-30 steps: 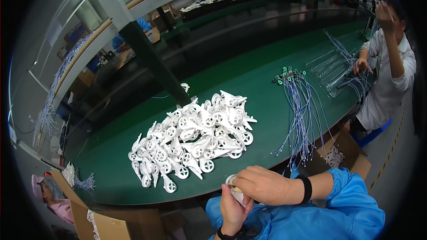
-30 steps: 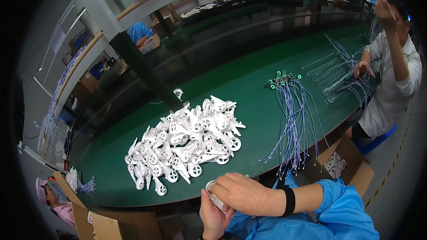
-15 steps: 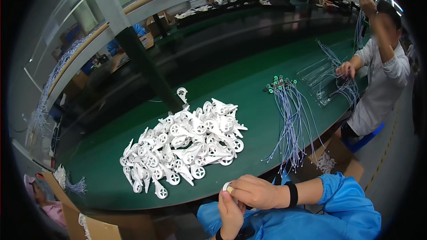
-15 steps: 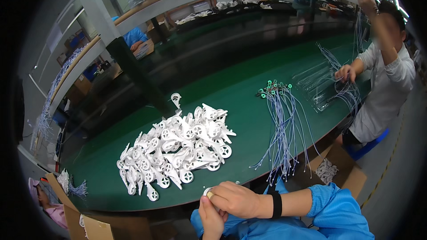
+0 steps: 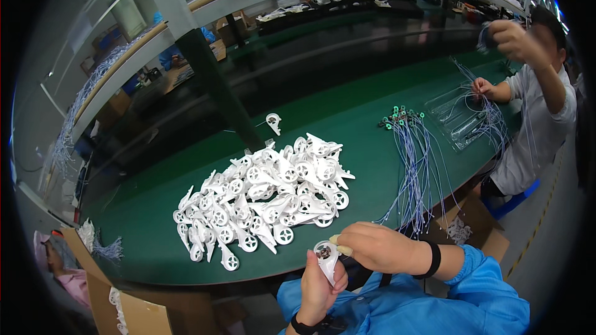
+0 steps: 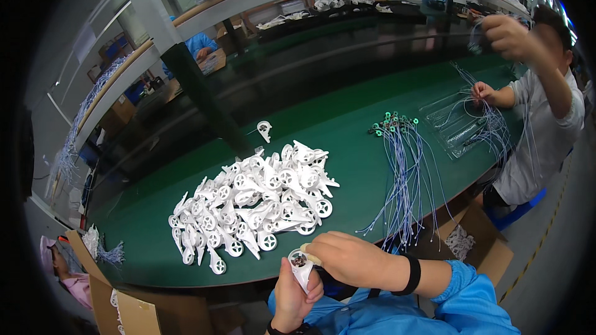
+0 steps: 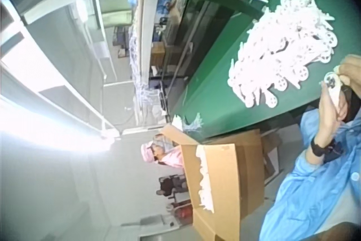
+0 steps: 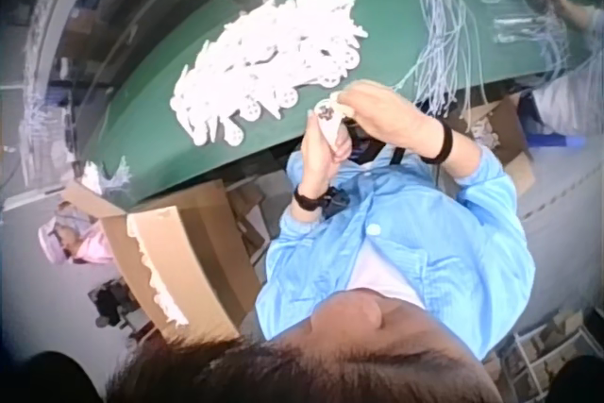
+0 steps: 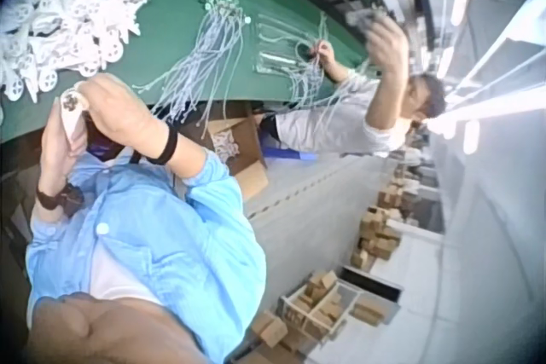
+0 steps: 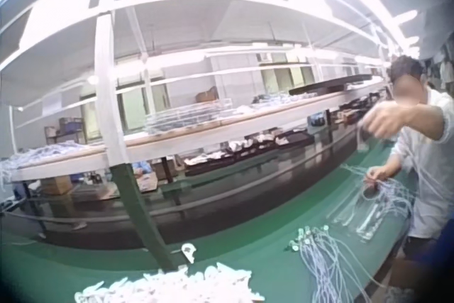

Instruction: Assembling electrical wire harnesses with plastic housing components on a production line.

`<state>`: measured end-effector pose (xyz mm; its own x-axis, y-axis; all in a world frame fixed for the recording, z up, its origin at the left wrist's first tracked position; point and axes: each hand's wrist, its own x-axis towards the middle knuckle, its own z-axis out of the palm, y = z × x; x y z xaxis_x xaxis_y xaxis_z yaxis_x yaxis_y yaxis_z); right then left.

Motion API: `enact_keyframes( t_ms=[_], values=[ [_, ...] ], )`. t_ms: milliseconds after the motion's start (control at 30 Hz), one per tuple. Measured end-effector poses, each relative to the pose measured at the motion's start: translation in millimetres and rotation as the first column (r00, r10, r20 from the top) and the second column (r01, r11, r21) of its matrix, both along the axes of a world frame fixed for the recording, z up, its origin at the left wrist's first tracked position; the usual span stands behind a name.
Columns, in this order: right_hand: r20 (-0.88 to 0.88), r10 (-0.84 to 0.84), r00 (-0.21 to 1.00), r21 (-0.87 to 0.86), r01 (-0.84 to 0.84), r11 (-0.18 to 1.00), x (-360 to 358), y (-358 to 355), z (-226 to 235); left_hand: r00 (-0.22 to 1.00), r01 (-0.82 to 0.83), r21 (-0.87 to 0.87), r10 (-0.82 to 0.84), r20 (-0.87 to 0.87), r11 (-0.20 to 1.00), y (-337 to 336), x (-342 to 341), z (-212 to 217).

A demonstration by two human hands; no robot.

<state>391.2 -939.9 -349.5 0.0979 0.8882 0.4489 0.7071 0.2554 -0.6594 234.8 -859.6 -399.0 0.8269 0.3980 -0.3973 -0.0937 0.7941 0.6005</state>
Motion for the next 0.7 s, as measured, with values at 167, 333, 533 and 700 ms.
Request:
enact_keyframes(
  t_ms=[167,333,533,700],
  values=[
    [0.086,0.04,0.995,-0.029,-0.038,0.999,-7.1,-3.8,-1.1,1.0,-0.014,0.077,0.015,-0.011,0.997,-7.8,6.2,2.3],
    [0.252,0.01,0.968,-0.068,0.007,0.998,-10.2,-14.1,-4.4,0.992,-0.071,0.404,0.106,-0.064,0.912,-21.2,16.7,-8.9],
    [0.142,-0.084,0.986,-0.018,0.088,0.996,3.0,-39.0,-15.7,0.991,0.002,0.497,0.063,-0.114,0.868,-43.3,45.0,-0.6],
    [-0.111,-0.319,0.941,0.078,0.329,0.941,8.2,-55.7,-24.7,0.983,-0.027,0.939,0.18,-0.038,0.343,-57.3,73.3,0.2]
  ],
)
